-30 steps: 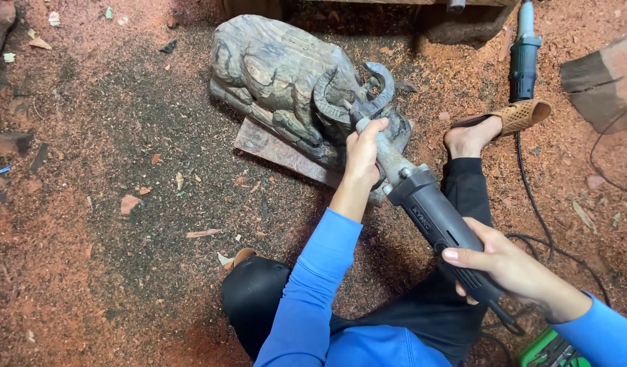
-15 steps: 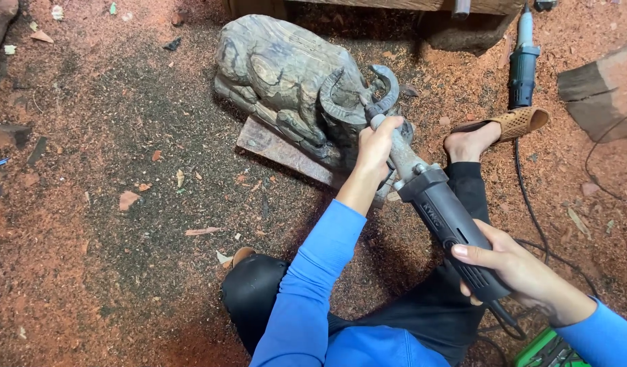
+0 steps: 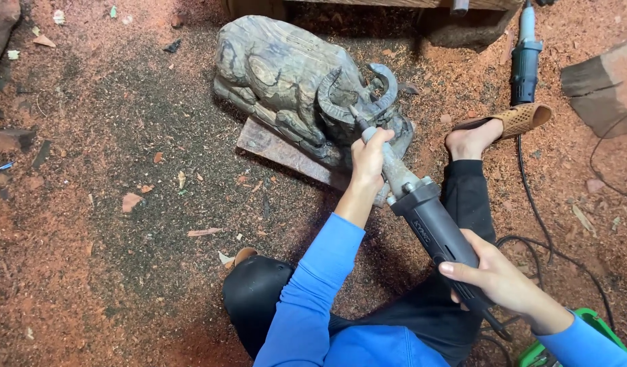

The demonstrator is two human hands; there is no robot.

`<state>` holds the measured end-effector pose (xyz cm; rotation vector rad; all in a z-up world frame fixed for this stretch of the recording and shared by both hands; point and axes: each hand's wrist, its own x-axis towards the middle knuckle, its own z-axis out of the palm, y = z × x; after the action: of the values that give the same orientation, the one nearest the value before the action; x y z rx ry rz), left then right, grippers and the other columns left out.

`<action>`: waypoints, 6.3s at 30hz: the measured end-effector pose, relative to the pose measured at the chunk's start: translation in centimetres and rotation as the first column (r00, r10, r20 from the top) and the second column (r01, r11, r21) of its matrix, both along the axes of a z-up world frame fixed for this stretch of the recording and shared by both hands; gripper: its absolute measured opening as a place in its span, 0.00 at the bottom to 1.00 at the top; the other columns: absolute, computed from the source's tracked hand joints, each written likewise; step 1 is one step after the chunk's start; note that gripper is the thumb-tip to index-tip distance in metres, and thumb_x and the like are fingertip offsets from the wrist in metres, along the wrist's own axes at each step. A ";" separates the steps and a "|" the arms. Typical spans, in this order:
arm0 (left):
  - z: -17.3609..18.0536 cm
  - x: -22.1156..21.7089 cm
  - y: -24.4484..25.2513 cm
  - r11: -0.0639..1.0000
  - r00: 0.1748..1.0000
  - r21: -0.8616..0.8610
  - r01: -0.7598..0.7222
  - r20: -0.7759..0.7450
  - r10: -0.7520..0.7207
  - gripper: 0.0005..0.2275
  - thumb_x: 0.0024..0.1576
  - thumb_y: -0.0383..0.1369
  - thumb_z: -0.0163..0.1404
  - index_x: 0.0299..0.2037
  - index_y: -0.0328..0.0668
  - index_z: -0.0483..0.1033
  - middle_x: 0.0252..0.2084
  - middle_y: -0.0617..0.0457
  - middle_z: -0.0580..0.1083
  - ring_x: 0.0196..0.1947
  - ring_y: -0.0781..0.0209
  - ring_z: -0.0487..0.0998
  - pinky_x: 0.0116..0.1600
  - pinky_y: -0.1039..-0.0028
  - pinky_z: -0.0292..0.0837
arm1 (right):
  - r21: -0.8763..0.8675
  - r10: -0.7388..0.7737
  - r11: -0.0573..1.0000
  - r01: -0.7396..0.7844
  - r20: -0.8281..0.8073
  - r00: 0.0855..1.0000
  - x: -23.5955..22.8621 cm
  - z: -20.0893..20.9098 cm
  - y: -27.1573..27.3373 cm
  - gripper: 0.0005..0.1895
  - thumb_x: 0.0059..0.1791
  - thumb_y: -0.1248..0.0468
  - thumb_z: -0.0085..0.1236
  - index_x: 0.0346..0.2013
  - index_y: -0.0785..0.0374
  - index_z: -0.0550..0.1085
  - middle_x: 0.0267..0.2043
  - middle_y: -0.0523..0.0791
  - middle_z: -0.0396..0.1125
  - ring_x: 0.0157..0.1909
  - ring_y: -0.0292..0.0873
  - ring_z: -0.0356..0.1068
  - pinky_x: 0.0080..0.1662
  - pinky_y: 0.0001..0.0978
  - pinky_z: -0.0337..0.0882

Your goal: Using a rotary power tool to carve and detail a wooden sculpture of a water buffalo.

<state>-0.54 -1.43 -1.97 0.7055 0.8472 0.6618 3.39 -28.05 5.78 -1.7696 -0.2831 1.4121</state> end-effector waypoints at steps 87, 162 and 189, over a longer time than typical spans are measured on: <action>-10.7 -11.6 -4.9 0.989 0.932 -0.116 0.086 0.360 -0.039 0.15 0.50 0.23 0.54 0.48 0.23 0.76 0.14 0.52 0.60 0.12 0.58 0.66 0.20 0.61 0.68 | -0.688 0.559 0.725 0.038 0.619 0.552 28.8 -34.2 10.7 0.41 0.48 0.52 0.50 0.75 0.50 0.51 0.65 0.71 0.56 0.64 0.79 0.62 0.54 0.72 0.66; -3.7 -5.9 5.0 0.932 0.926 -0.031 0.362 0.124 -0.356 0.16 0.50 0.33 0.52 0.44 0.27 0.77 0.52 0.39 0.80 0.60 0.45 0.78 0.43 0.71 0.72 | 0.494 -0.047 0.702 0.513 -0.687 0.725 -16.4 -9.5 3.1 0.42 0.46 0.71 0.50 0.74 0.57 0.48 0.53 0.63 0.60 0.31 0.54 0.70 0.25 0.39 0.75; -1.6 -1.1 -0.1 0.966 0.965 0.085 0.244 -0.123 -0.232 0.32 0.44 0.35 0.55 0.58 0.17 0.71 0.59 0.32 0.73 0.58 0.45 0.74 0.59 0.66 0.69 | 0.526 -0.034 0.761 0.379 -0.552 0.833 -7.3 -9.7 -2.3 0.43 0.43 0.71 0.54 0.73 0.61 0.53 0.42 0.56 0.64 0.25 0.52 0.72 0.20 0.37 0.71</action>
<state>-1.65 -1.52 -3.55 0.9260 0.8202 0.4529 -3.86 -30.33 -3.93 -0.8082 -0.2084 1.3556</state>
